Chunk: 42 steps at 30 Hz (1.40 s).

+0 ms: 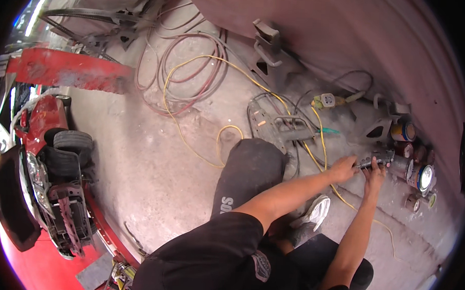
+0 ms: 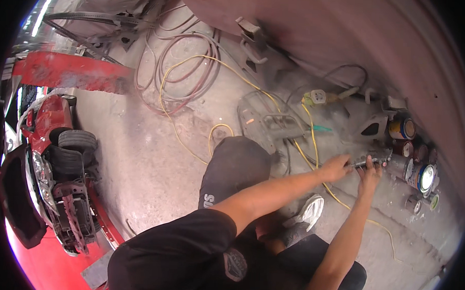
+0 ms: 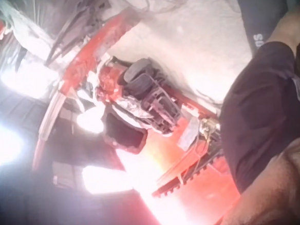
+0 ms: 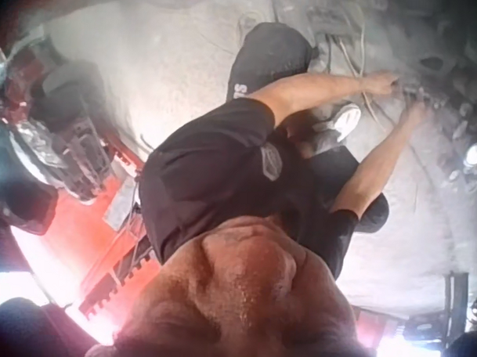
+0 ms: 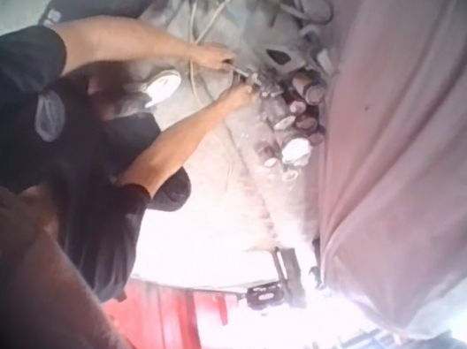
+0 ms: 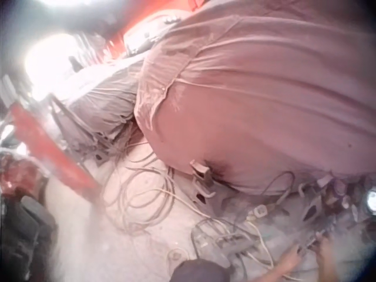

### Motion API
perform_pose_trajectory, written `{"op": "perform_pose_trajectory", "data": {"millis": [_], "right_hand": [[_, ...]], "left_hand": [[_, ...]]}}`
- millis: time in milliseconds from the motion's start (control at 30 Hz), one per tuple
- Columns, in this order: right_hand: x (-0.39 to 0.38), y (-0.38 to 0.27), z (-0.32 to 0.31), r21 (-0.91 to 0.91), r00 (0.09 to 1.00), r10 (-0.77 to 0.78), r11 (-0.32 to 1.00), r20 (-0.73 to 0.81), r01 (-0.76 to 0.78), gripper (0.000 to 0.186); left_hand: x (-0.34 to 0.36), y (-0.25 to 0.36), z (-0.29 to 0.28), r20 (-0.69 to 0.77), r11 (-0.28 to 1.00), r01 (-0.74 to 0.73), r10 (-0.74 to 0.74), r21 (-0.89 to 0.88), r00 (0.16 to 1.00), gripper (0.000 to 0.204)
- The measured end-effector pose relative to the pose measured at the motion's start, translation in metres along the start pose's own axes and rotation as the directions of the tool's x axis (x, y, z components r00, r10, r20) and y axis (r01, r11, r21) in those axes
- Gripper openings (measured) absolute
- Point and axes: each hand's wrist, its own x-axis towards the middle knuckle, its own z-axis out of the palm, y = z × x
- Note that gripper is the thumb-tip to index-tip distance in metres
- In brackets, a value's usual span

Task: The person cleans various automotive parts and equipment using a cloth, then handles a large plastic sheet near a vehicle.

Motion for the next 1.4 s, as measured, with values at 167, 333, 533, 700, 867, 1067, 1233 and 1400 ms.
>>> {"op": "perform_pose_trajectory", "data": {"millis": [167,333,533,700,867,1067,1233,1400], "right_hand": [[-0.005,-0.005,0.011,-0.014,1.000,-0.012,1.000,-0.004,0.012,0.035],[-0.011,-0.015,0.010,0.002,0.999,-0.010,1.000,-0.036,0.010,0.034],[-0.021,0.009,-0.011,-0.409,0.987,-0.121,0.910,-0.110,0.066,0.035],[-0.063,0.026,0.027,-0.893,0.725,-0.685,0.280,0.071,0.352,0.047],[-0.069,0.034,0.063,-0.563,0.855,-0.471,0.775,-0.215,0.286,0.052],[-0.035,0.014,0.032,0.163,0.986,0.003,0.986,-0.165,0.024,0.057],[0.022,0.014,0.039,-0.200,0.943,-0.131,0.977,-0.305,0.072,0.038],[0.046,0.050,-0.003,-0.744,0.586,-0.777,0.530,-0.232,0.407,0.052]], "left_hand": [[-0.008,-0.015,0.007,0.263,0.995,0.001,-0.026,0.096,0.964,0.029],[-0.025,0.011,0.000,0.187,0.998,0.051,-0.058,0.043,0.981,0.028],[-0.027,0.028,-0.068,-0.191,0.953,-0.185,0.233,0.241,0.953,0.026],[0.000,0.000,-0.252,-0.403,0.929,0.075,0.084,0.363,0.911,0.018],[-0.010,-0.079,-0.432,-0.357,0.523,0.254,0.105,0.813,0.928,0.027],[-0.011,-0.168,-0.450,-0.237,0.354,0.115,0.323,0.928,0.916,0.034],[-0.014,-0.208,-0.441,-0.103,0.410,-0.004,0.239,0.912,0.965,0.040],[-0.013,-0.160,-0.417,-0.173,0.426,0.146,0.024,0.893,0.985,0.047]]}}
